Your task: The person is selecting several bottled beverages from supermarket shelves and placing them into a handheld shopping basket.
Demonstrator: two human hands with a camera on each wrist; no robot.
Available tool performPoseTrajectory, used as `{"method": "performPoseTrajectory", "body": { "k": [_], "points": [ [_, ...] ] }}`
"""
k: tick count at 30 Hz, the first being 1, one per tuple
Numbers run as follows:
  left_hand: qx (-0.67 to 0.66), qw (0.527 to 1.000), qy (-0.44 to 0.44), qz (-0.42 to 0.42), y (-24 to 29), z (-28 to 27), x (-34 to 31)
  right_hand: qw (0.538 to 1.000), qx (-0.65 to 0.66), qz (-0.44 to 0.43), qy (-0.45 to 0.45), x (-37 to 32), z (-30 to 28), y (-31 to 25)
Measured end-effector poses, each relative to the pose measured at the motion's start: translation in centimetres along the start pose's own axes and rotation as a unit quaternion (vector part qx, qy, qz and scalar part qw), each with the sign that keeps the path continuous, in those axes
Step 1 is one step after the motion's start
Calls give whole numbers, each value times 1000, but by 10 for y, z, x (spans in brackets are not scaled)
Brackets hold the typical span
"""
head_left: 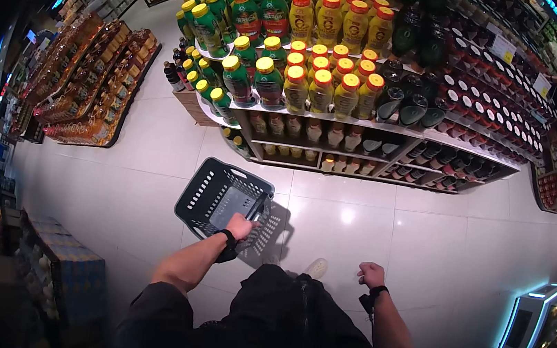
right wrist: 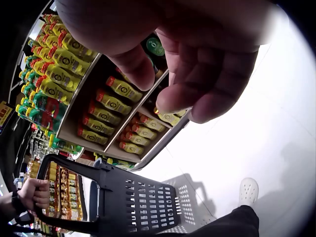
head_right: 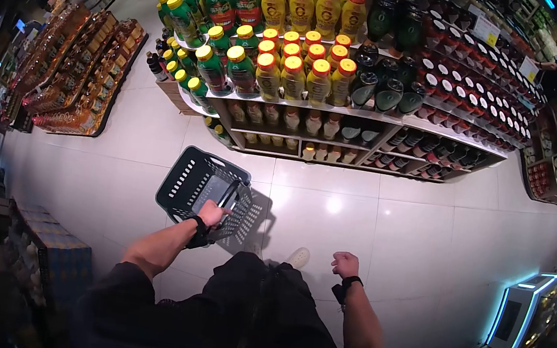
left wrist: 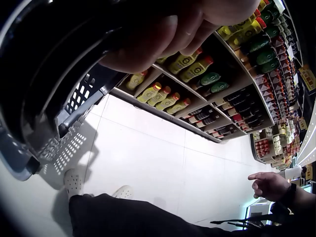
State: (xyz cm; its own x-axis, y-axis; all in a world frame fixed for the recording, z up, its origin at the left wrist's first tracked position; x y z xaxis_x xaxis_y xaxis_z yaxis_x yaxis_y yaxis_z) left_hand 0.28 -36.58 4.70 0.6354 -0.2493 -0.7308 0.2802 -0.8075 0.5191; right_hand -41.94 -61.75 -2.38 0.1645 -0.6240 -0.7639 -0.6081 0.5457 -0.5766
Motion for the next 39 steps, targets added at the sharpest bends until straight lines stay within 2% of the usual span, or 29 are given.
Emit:
{"method": "performPoseTrajectory", "body": {
  "k": [2,4,5,7,8,9,10,12,14,16,18,20,22,23,24,25,26,27,28,31,39],
  "points": [
    [-38,999,9,7,-13,44,-12,1000,-12,11,-2,-4,-32,-5],
    [-95,995,10,0,3,81,-25,999,-25,22,-4,-1,-41,-9],
    [-100,995,19,22,16,96,-30,999,-14,9,-41,3,-36,-13],
    [-170,985,33,13,24,138,-44,994,-21,1,-107,1,-31,-16],
    [-163,986,22,42,22,160,-37,988,-20,-11,-151,1,-18,-16],
    [-83,993,49,67,25,177,-54,983,-13,-24,-181,-10,-6,-8],
    [-87,988,43,124,22,195,-53,973,-13,-63,-221,-13,9,-1],
    [-126,984,-64,109,31,220,-54,955,-11,-98,-279,-34,46,-22],
    [-162,977,-109,91,22,243,-68,930,123,-96,-334,-46,73,-13],
    [-175,973,-98,117,24,235,-76,950,78,-109,-283,-45,86,-15],
    [-161,972,-53,165,9,210,-90,965,95,-114,-214,-50,88,-15],
    [-110,980,-50,160,0,174,-93,965,102,-141,-196,-40,95,-18],
    [-128,981,-51,134,-39,151,-84,962,1,-270,-41,-18,104,-7],
    [-104,986,-61,119,-63,138,-80,963,33,-267,-13,-19,109,-14],
    [-129,986,-44,93,-63,122,-100,961,39,-273,-12,-27,109,-31],
    [-139,986,-50,81,-84,114,-86,972,149,-170,-66,-36,105,-60],
    [-139,988,-42,58,-80,100,-100,957,254,-64,-123,-42,104,-79],
    [-134,990,-22,30,-84,90,-108,955,264,45,-131,-39,103,-86],
    [-138,990,-26,12,-90,80,-111,952,276,75,-111,-36,101,-89],
    [-102,995,-18,-14,-111,64,-104,977,210,26,-38,-30,87,-88],
    [-127,991,-1,-36,-128,63,-100,982,179,-2,59,-5,-37,-53]
  ]
}}
Point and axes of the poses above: each hand's wrist, its own x-axis towards the middle knuckle, its own z-axis out of the palm, y = z × x, the point moved 1 cm from there along x, towards the middle knuckle, and after that the axes turned 8 degrees about y, right-handed, at the moved point
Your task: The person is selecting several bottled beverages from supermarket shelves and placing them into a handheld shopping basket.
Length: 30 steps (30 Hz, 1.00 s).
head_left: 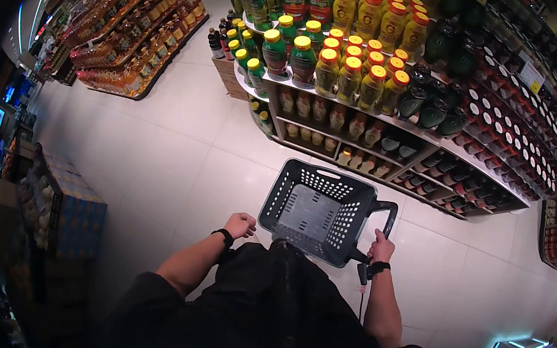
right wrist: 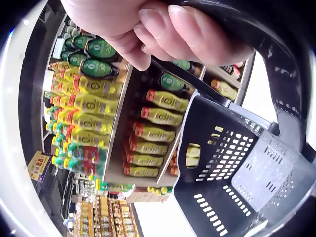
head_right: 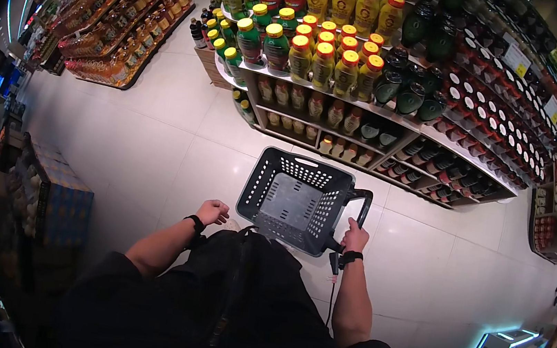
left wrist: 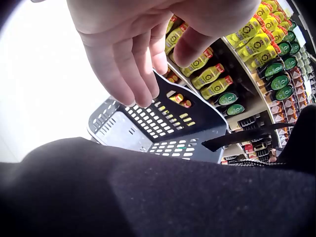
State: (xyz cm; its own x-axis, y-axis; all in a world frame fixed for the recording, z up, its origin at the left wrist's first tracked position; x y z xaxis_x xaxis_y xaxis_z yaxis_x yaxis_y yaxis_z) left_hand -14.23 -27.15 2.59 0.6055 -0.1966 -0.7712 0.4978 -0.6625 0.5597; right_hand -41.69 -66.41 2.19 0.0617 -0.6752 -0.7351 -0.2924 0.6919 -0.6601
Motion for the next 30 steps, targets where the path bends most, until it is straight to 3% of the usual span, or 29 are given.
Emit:
{"method": "performPoseTrajectory", "body": {
  "k": [12,19,21,23,25,26,27,30],
  "points": [
    [-47,998,-17,50,48,20,8,986,-107,-54,115,105,-161,-74],
    [-40,994,-21,104,117,14,57,950,-222,-109,192,132,-197,-68],
    [-73,987,-10,140,146,7,82,930,-261,-130,224,173,-227,-37],
    [-75,972,40,217,185,-10,109,907,-299,-150,256,172,-210,-37],
    [-78,941,126,305,228,-30,156,797,-381,-257,391,120,-172,-53],
    [-77,917,171,351,256,-37,170,797,-385,-189,426,80,-139,-75],
    [-77,890,216,395,290,-48,176,780,-394,-195,446,62,-119,-79],
    [-84,841,294,447,384,-76,198,759,-365,-291,454,55,-75,-60]
  ]
}}
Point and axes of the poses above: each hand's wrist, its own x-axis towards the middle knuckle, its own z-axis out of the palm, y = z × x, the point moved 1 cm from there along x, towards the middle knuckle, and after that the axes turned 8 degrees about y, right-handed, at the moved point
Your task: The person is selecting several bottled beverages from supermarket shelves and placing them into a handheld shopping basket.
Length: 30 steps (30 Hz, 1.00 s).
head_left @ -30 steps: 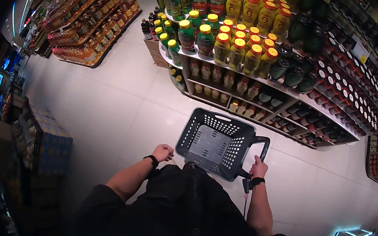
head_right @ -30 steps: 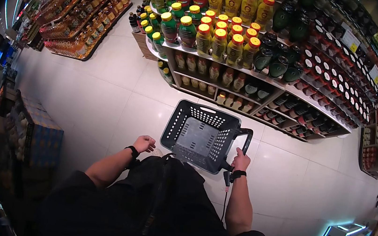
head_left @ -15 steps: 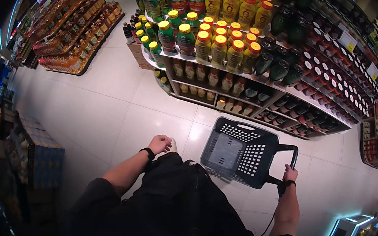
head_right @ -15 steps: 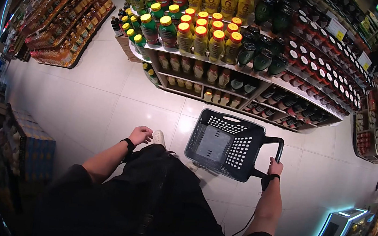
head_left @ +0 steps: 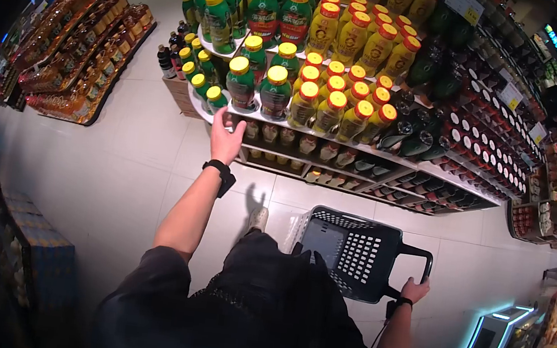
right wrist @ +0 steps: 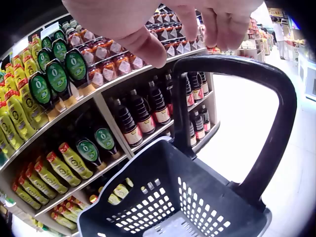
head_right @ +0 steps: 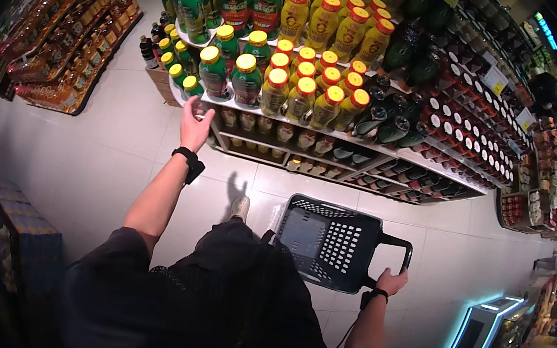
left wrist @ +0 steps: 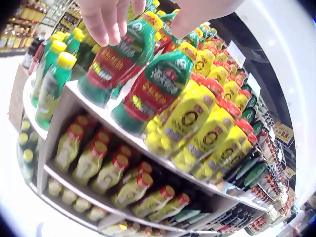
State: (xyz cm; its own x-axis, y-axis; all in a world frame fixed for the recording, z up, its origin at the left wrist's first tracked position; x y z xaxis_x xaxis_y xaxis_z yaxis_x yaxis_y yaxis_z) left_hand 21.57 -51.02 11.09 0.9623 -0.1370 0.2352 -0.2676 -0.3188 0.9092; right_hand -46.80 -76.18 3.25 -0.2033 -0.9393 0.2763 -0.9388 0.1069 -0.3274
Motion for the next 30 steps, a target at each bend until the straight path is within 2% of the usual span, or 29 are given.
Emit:
{"method": "performPoseTrajectory", "body": {
  "k": [1,3,5,7,10,15,19,20,21,25,28,30],
  "points": [
    [14,998,31,47,7,13,27,999,27,-28,19,-8,12,0],
    [54,987,84,122,3,35,80,985,140,62,-83,-31,28,-31],
    [102,983,82,128,17,43,114,978,157,52,-129,-58,37,-65],
    [163,971,92,150,15,57,140,949,233,115,-176,-81,47,-100],
    [144,976,64,149,4,69,166,914,272,156,-256,-104,60,-142],
    [86,982,52,158,-14,78,176,896,260,167,-320,-124,70,-184],
    [28,990,36,133,-21,75,181,880,271,178,-346,-133,71,-219],
    [24,991,32,125,-24,69,179,882,255,171,-357,-132,78,-216],
    [18,992,30,120,-25,66,181,897,228,116,-360,-131,86,-215],
    [-57,990,34,123,-39,49,184,878,237,147,-388,-130,86,-241],
    [-118,985,26,126,-35,35,189,872,216,138,-417,-129,92,-251],
    [-133,982,21,136,-12,18,189,870,215,120,-426,-130,100,-246]
  ]
}}
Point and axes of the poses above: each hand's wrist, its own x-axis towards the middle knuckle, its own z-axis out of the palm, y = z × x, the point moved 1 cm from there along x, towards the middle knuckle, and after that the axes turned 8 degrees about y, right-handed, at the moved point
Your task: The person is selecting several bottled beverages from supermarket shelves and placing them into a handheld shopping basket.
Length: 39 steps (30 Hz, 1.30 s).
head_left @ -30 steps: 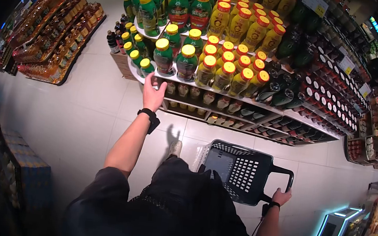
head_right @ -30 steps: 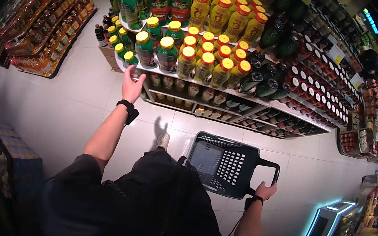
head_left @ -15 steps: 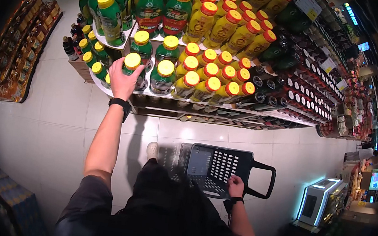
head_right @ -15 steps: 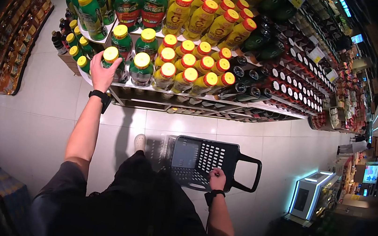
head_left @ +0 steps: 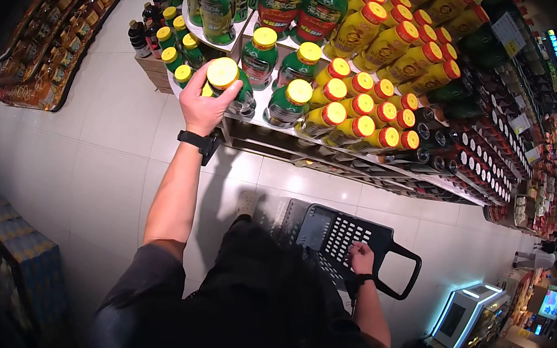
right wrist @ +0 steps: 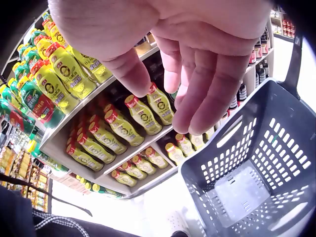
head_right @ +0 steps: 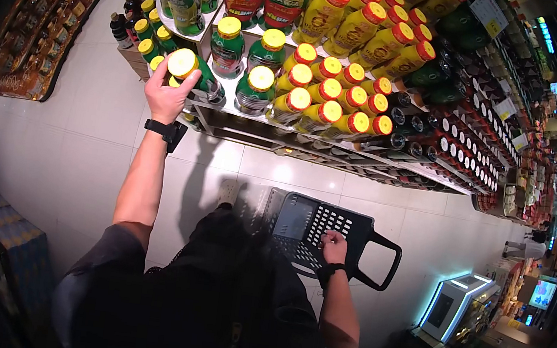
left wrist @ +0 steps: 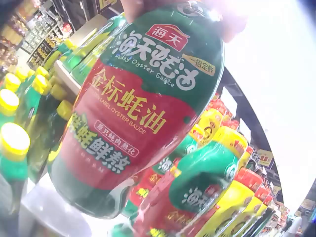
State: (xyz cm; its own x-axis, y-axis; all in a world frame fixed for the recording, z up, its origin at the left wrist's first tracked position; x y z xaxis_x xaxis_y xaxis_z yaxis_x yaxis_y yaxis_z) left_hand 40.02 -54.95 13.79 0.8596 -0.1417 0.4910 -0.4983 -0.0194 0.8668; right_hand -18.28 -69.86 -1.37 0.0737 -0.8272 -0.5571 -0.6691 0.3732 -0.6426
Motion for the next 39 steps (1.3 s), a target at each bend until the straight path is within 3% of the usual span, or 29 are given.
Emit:
{"method": "performPoseTrajectory", "body": {
  "k": [4,10,13,15,16,18,19,20,22,26,27,29,34,39],
  "points": [
    [-107,994,5,-2,21,-26,15,999,6,-24,-39,-11,18,-44],
    [-401,905,-36,-141,40,-46,11,952,133,-70,-268,-44,88,-159],
    [-498,840,-70,-205,48,-33,-12,895,188,-120,-387,-74,119,-220],
    [-574,769,-131,-249,61,-24,-27,833,279,-69,-473,-99,130,-257],
    [-581,763,-128,-255,66,-16,-33,794,299,-60,-526,-104,134,-266],
    [-614,726,-122,-285,74,-6,-43,775,340,-44,-531,-120,145,-275],
    [-644,696,-119,-296,74,-2,-48,754,377,-28,-537,-124,148,-277],
    [-642,696,-121,-297,75,1,-51,716,398,15,-573,-120,150,-270],
    [-675,654,-95,-328,75,7,-55,720,405,-21,-564,-120,145,-263],
    [-666,622,-90,-401,75,14,-58,733,398,-89,-544,-125,123,-279],
    [-666,619,-98,-404,77,16,-59,745,365,-134,-542,-124,118,-286],
    [-569,692,-136,-423,92,20,-56,764,348,-134,-526,-118,108,-295],
    [-547,664,-220,-459,86,25,-68,834,282,-158,-448,-115,82,-303],
    [-578,623,-244,-467,92,38,-75,830,285,-227,-422,-113,67,-294]
  ]
}}
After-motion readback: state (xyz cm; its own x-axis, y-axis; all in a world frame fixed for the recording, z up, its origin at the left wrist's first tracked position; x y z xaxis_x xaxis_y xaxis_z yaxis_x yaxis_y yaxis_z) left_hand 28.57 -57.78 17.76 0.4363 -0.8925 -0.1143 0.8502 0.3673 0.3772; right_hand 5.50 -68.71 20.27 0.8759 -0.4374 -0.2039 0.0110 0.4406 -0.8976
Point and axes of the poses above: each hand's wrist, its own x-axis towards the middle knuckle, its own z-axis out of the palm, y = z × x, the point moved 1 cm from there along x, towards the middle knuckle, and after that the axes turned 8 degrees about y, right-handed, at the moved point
